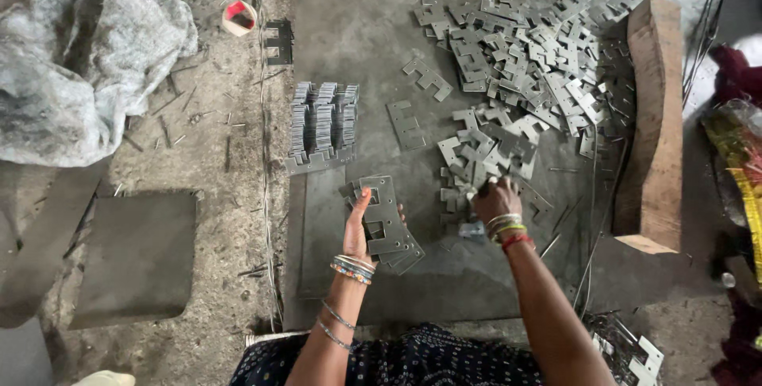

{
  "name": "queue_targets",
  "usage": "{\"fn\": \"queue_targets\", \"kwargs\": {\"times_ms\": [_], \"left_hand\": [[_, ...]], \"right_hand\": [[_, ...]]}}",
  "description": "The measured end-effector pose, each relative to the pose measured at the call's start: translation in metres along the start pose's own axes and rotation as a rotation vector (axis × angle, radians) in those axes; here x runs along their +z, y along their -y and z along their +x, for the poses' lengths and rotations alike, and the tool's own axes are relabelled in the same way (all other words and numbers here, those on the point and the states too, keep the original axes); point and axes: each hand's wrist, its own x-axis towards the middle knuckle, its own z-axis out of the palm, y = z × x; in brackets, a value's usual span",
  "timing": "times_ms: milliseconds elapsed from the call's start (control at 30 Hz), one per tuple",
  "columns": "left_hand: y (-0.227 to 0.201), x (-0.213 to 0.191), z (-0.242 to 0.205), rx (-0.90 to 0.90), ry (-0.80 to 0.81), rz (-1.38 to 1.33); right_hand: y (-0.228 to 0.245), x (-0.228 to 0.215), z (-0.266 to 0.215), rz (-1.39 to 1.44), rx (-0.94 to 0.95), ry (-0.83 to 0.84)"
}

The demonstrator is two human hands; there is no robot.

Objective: The person sits on the floor and wipes small metal brackets with a white cloth. They pick up brackets from a pile, wipe them, and place them into neat stacks. The person occasionally uses a metal rod to move the pile of brackets.

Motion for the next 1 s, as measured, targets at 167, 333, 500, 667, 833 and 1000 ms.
{"fn": "queue_targets", "kwargs": {"times_ms": [167,333,500,667,833,1000], "left_hand": [[0.003,-0.002,-0.001,-0.025,0.037,0.002],[0.016,-0.023,0.016,-0.037,0.025,0.077],[0.034,-0.039,0.044,0.504,0.066,0.541],[0.03,-0.039,0.029,-0.065,-0.021,0.145],[0.01,-0.014,0.011,0.004,-0.057,0.22],[0.003,-0.003,0.002,-0.077,0.009,0.002]], "right_hand": [[0.033,-0.003,-0.035,-0.022,-0.051,-0.006],[0.031,-0.019,-0.035,-0.067,0.019,0.045],[0.017,-0.047,-0.02,0.739,0.08,0.373],[0.029,-0.026,0.019,0.515,-0.202,0.306],[0.027,0.015,0.054,-0.277,-0.693,-0.027],[0.037,0.017,0.017,-0.224,-0.772,0.012]]}}
